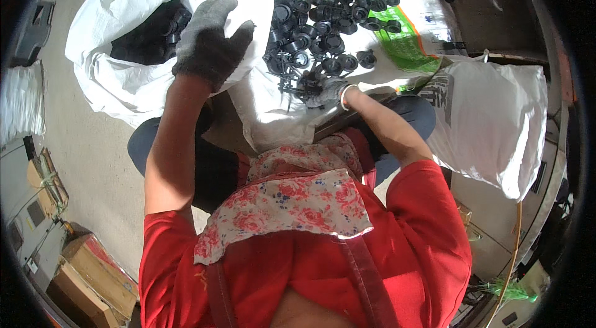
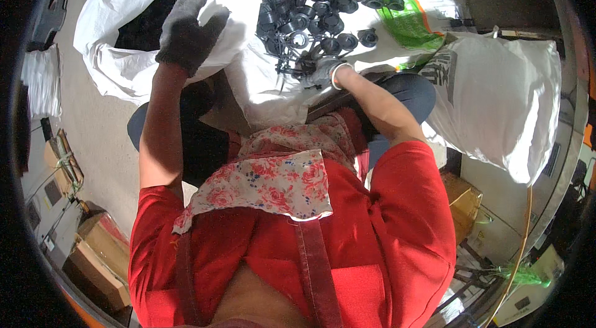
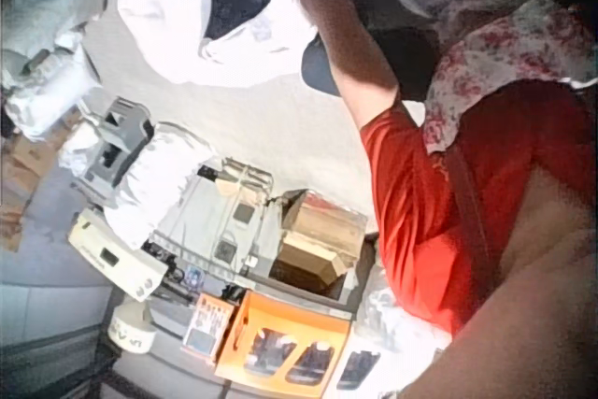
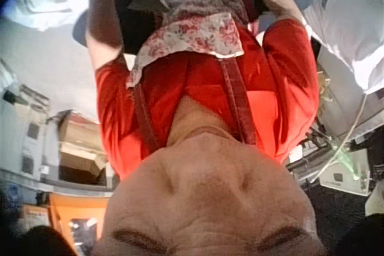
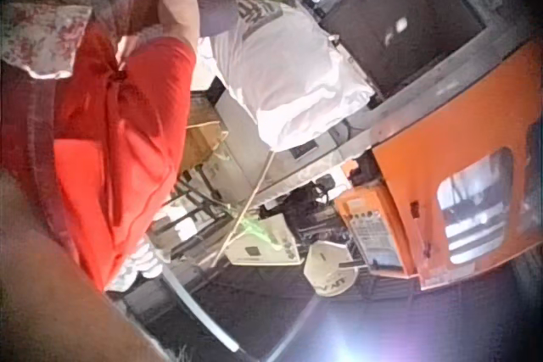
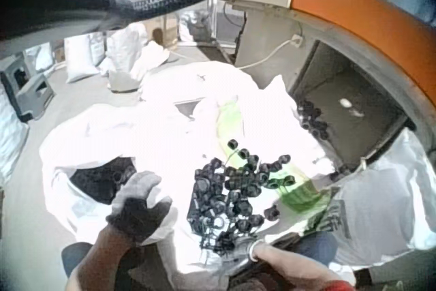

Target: The person sits on the floor and assembles small black plastic components by hand. They pick up a round base and a spike-like piece, then press them together to form a unit. The assembled units are placed into a white sack.

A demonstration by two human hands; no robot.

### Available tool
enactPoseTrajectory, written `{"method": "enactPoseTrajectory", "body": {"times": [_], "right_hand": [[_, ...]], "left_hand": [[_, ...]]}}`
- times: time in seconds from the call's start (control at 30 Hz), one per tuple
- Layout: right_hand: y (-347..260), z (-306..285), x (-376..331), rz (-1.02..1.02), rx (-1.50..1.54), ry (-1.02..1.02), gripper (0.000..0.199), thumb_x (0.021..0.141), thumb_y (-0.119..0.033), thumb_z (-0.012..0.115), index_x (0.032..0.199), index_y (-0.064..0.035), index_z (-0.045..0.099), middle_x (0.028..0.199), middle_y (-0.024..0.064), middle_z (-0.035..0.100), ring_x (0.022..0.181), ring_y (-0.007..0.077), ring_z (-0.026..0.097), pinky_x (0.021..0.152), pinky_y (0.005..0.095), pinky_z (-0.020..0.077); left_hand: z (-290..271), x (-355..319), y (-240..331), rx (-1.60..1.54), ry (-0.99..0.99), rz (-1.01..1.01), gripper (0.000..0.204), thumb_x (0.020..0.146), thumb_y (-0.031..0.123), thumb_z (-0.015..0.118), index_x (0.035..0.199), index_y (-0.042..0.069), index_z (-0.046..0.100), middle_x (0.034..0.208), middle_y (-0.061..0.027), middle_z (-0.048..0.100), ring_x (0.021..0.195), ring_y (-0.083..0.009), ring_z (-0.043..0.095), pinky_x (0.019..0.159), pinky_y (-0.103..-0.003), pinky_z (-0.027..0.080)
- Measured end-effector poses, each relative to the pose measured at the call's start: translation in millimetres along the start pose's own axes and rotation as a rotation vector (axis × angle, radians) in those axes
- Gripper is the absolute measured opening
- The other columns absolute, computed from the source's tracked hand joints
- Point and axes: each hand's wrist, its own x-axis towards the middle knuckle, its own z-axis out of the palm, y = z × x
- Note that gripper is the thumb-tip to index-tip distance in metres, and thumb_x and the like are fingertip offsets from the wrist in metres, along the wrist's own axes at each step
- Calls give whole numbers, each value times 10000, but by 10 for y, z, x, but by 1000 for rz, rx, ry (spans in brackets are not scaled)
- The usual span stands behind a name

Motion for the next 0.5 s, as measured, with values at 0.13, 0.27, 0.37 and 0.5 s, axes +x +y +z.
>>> {"method": "enactPoseTrajectory", "body": {"times": [0.13, 0.27, 0.37, 0.5], "right_hand": [[-17, 239, 375, 142, -267, 73, 1145, 585, -636, 711, 1457, -124, 176, 1490, 207, 178, 1370, 427, 140, 1100, 517, 209], [247, 407, 763, 379, -115, 275, 1229, 567, -610, 737, 1474, -161, 41, 1523, 194, 22, 1372, 480, 48, 1102, 555, 175], [158, 65, 652, 408, -120, 262, 1117, 633, -459, 755, 1474, -270, 45, 1529, 175, 25, 1360, 480, 141, 1020, 619, 294], [464, 112, 989, 263, -313, 333, 959, 700, -478, 676, 1466, -242, 149, 1520, 185, 102, 1328, 512, 208, 1062, 555, 274]], "left_hand": [[-27, -5, 33, 48, -21, -17, 403, 797, 261, 682, 1110, 25, 588, 1142, -174, 589, 1082, -309, 569, 913, -374, 465], [-85, 4, 69, 29, -88, -107, 396, 803, 243, 681, 1126, 36, 581, 1169, -173, 573, 1075, -303, 574, 878, -368, 490], [-109, 30, 90, 2, -101, -94, 393, 794, 220, 690, 1127, 41, 582, 1169, -169, 571, 1060, -291, 581, 850, -358, 505], [-14, 47, 98, -26, -134, -69, 380, 788, 211, 696, 1108, 40, 584, 1159, -164, 575, 1034, -309, 586, 875, -368, 489]]}}
